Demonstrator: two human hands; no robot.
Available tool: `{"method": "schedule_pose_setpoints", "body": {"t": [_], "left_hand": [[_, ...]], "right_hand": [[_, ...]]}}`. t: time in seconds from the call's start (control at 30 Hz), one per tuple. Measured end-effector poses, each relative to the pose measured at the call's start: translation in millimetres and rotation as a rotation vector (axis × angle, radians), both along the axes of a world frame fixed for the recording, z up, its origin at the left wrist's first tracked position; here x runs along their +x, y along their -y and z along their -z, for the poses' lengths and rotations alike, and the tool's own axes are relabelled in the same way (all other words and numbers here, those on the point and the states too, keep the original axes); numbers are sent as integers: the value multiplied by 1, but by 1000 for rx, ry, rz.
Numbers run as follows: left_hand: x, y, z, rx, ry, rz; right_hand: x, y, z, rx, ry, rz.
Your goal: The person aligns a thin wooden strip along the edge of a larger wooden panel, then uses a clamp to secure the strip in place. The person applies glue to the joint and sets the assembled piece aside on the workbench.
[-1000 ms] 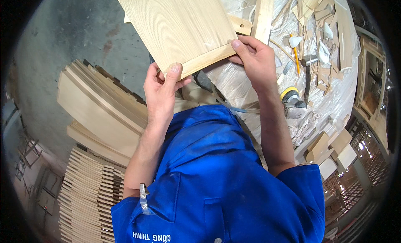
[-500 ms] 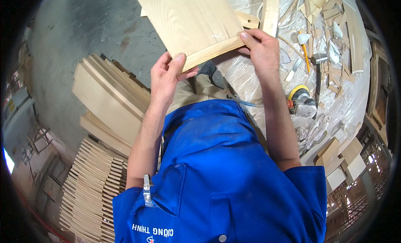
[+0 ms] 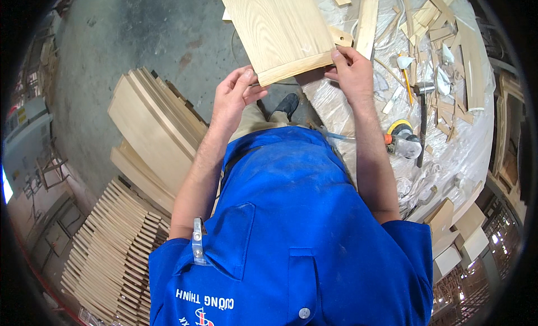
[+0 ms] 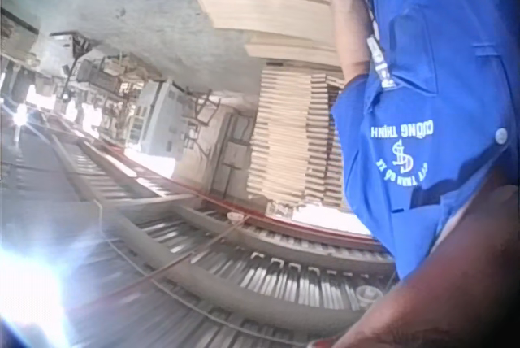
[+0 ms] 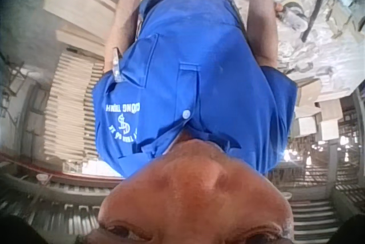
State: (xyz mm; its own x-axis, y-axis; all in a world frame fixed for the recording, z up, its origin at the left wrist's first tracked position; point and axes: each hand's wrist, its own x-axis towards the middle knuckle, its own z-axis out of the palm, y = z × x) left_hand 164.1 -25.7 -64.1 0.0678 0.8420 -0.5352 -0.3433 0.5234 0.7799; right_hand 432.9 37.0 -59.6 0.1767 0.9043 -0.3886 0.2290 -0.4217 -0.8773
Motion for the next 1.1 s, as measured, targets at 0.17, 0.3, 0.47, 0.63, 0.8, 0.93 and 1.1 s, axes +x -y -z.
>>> {"method": "schedule_pose_setpoints", "body": {"t": [0.17, 0.3, 0.47, 0.63, 0.8, 0.93, 1.1], "left_hand": [[7, 12, -6, -38, -75, -135], [6, 18, -9, -30, -135, -62], [14, 16, -11, -11, -165, -69], [17, 12, -11, -18, -226, -67], [17, 10, -13, 1, -284, -50], [18, 9, -11, 40, -343, -47], [18, 8, -11, 41, -339, -44]], "right_hand": [[5, 6, -7, 85, 314, -95], [9, 6, -5, 43, 340, -107], [15, 5, 5, 131, 393, -150], [13, 3, -2, 98, 306, -107], [17, 0, -2, 118, 344, -87], [20, -5, 1, 138, 302, -92], [22, -7, 3, 200, 316, -129]]}}
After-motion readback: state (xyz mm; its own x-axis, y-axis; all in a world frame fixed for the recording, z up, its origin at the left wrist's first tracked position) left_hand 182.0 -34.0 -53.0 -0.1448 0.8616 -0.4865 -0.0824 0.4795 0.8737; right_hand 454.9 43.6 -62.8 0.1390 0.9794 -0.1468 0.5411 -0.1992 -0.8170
